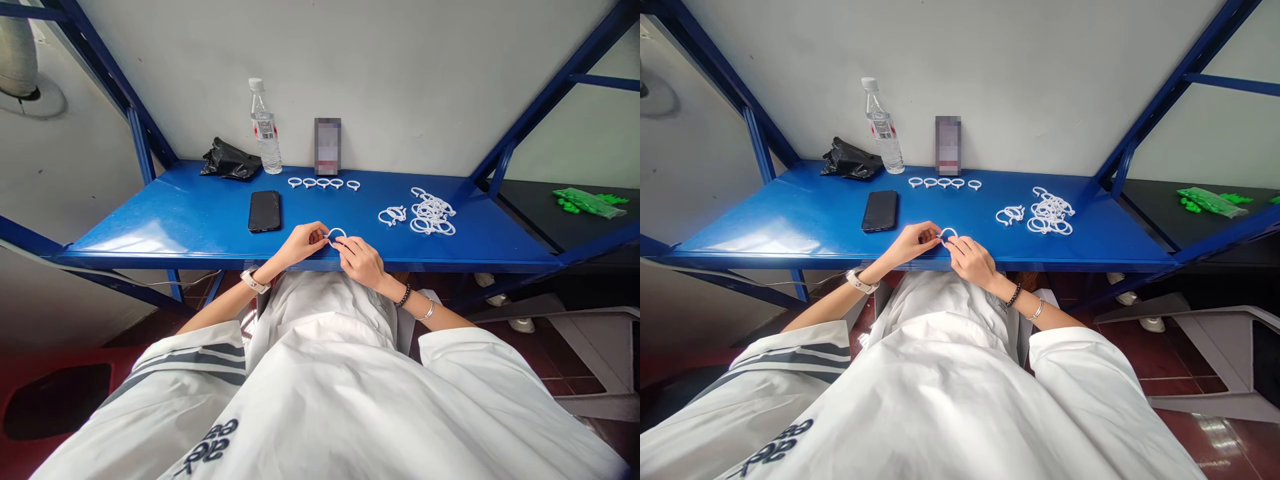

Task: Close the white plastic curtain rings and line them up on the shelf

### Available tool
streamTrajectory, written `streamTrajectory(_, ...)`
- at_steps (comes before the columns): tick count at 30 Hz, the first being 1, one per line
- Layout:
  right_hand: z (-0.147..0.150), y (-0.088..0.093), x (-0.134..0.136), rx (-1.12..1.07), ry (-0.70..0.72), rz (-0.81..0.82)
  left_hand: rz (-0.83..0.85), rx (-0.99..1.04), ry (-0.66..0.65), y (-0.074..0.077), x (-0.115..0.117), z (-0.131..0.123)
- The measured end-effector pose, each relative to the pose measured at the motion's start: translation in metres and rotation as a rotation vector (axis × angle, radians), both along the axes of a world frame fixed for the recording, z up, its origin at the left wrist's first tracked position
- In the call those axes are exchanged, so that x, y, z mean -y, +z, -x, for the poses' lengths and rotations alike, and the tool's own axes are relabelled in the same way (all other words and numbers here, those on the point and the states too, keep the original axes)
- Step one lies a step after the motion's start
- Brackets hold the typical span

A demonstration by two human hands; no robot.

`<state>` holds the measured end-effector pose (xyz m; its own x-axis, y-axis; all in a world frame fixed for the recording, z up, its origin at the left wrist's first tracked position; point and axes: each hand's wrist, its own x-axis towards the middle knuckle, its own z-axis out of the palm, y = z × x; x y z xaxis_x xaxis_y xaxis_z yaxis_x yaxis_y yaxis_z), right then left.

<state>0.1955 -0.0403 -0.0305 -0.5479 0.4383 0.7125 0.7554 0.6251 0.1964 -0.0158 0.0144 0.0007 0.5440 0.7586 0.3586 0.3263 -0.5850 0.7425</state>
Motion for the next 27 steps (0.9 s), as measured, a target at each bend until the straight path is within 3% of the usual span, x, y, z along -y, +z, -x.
streamTrajectory(14, 0.0013, -0.0006, 0.0002, 0.029, -0.08, 0.145, -0.23, -0.197, 0.116, -0.0032, 0.0041, -0.0041)
streamTrajectory(27, -0.0026, -0.0015, 0.0013, 0.045, -0.042, 0.131, -0.222, -0.334, 0.15, -0.0037, 0.0051, -0.0045)
